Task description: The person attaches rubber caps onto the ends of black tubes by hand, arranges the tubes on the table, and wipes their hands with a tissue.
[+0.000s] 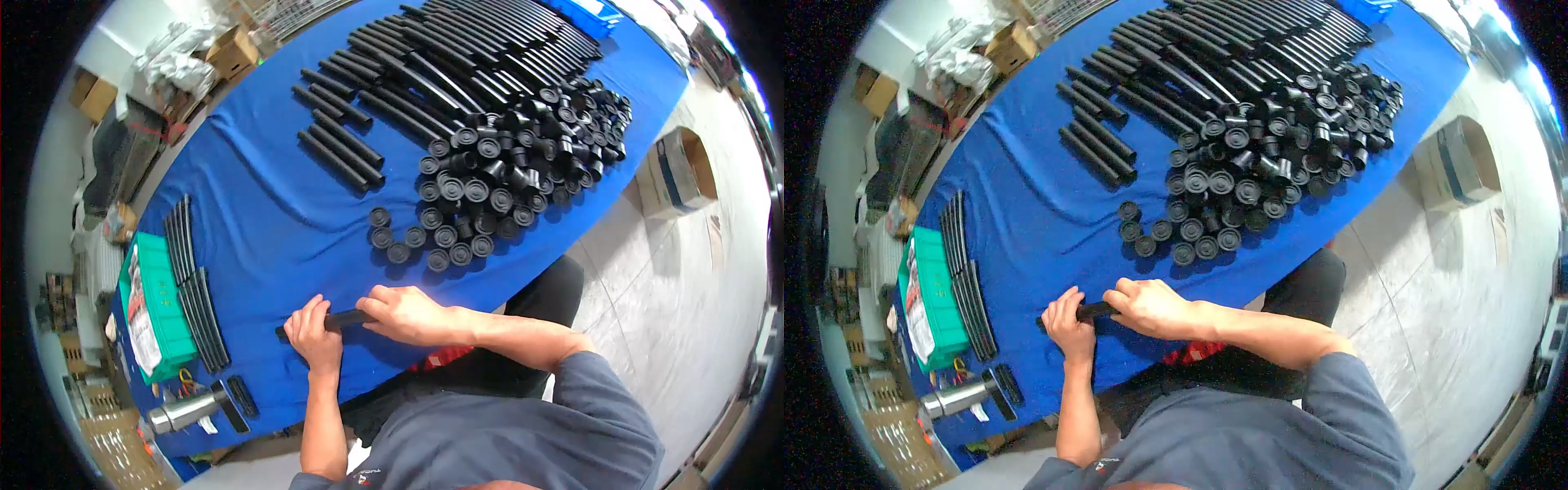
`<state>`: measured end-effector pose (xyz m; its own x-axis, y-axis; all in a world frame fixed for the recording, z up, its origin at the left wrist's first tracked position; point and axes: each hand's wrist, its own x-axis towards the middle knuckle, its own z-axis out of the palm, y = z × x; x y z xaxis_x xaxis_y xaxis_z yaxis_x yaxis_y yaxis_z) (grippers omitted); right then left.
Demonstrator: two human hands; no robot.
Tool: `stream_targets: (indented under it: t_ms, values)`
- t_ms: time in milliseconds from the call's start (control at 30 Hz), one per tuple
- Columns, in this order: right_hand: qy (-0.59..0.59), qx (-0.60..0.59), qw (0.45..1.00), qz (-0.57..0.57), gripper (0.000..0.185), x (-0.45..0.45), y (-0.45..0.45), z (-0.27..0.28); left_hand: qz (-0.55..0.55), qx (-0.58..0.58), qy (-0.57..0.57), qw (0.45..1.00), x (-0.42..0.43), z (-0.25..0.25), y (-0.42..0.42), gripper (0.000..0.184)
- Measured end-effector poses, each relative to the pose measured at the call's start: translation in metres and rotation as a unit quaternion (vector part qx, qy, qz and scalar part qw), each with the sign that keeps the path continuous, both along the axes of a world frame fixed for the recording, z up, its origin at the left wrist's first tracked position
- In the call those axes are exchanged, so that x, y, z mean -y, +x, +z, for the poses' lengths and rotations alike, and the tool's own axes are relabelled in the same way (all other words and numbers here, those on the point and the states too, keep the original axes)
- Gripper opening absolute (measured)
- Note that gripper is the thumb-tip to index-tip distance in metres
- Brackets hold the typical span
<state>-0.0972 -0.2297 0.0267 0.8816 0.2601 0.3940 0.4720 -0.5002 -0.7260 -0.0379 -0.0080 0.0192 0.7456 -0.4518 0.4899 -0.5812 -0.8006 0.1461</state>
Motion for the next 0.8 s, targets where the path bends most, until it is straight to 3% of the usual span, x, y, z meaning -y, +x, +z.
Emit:
stream_targets:
  t_ms: [167, 367, 467, 633, 800]
  values:
    - [-0.007, -0.010, 1.000, -0.004, 0.027, 0.003, -0.001, 0.005, 0.002, -0.007, 0.007, 1.000, -0.001, -0.004, -0.001, 0.018]
    - [-0.034, -0.030, 0.999, -0.002, 0.035, 0.007, -0.002, 0.009, -0.002, -0.015, 0.013, 1.000, -0.005, -0.008, 0.000, 0.019]
    - [0.102, -0.161, 0.981, 0.039, 0.039, 0.005, 0.006, -0.006, -0.006, -0.021, 0.015, 1.000, -0.005, -0.009, 0.000, 0.019]
    - [-0.048, 0.075, 0.996, 0.015, 0.035, 0.002, 0.001, -0.004, -0.005, -0.026, 0.009, 1.000, -0.003, -0.007, -0.001, 0.019]
    - [0.004, -0.064, 0.998, 0.026, 0.035, 0.004, -0.001, -0.003, -0.017, -0.017, -0.001, 1.000, -0.004, -0.009, 0.000, 0.018]
